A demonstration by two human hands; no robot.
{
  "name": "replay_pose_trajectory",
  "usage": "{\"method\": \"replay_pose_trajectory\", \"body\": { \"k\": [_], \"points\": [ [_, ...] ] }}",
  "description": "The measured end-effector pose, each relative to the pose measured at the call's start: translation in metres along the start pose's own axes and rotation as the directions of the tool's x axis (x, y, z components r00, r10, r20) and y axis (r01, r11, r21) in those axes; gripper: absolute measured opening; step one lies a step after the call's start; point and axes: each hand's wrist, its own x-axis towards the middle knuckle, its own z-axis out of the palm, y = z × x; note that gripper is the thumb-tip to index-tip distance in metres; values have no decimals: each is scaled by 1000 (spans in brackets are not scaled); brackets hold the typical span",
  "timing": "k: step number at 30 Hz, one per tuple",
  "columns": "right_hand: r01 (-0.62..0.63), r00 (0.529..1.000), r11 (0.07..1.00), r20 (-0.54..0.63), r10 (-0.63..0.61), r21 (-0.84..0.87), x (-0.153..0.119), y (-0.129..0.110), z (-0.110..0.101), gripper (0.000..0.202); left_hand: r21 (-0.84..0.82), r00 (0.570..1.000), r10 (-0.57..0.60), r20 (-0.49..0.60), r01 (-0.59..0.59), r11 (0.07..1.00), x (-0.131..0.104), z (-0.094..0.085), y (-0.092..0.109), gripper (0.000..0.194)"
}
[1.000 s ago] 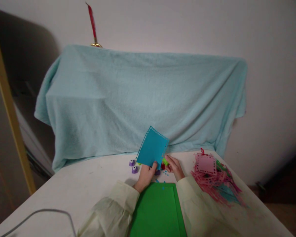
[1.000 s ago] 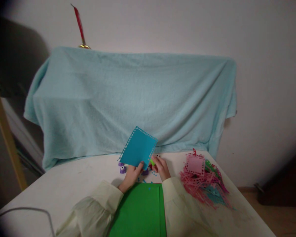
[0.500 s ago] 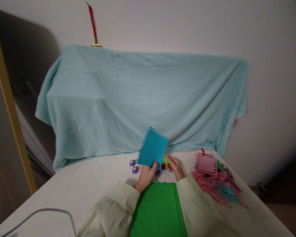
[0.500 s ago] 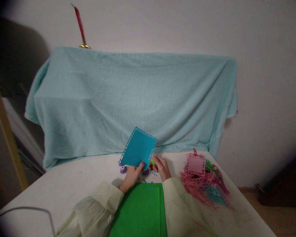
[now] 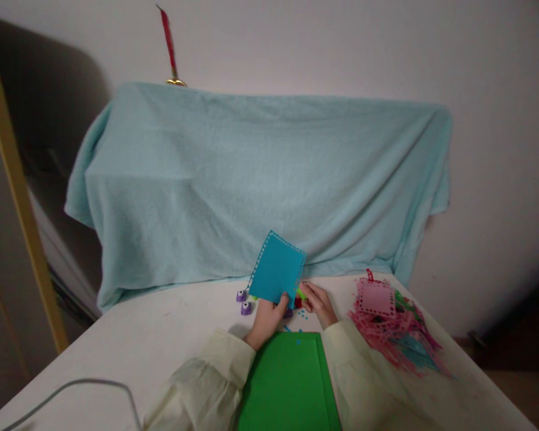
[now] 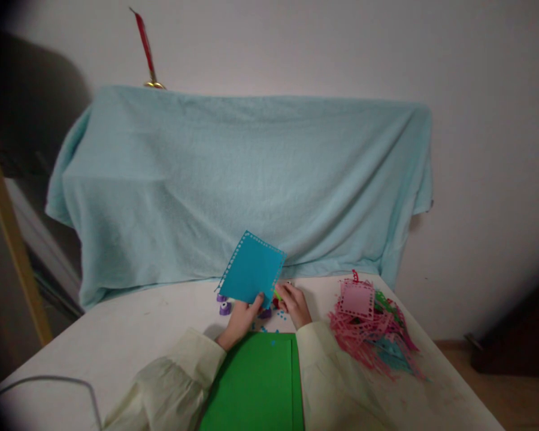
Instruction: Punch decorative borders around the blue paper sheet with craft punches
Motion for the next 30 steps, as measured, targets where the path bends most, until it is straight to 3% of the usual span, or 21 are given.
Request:
{"method": "replay_pose_trajectory", "body": {
  "k": [9, 19, 24, 30],
  "points": [
    [10, 1000, 1000, 9, -10, 16, -1, -1, 0, 37, -13, 999, 29, -30, -29, 999, -1, 0, 1, 31],
    [-63, 987, 998, 147, 60, 16, 6, 23, -1, 37, -52, 998, 9, 63, -6, 999, 2, 2, -5, 34],
    [-55, 987, 999, 150, 54, 3, 5, 20, 1, 35, -112, 998, 56, 4, -55, 992, 1, -1, 3, 35],
    [23, 991, 1000, 134, -25, 14, 0, 11, 7, 35, -186, 994, 101, 42, -92, 978, -2, -6, 23, 35]
  ]
}}
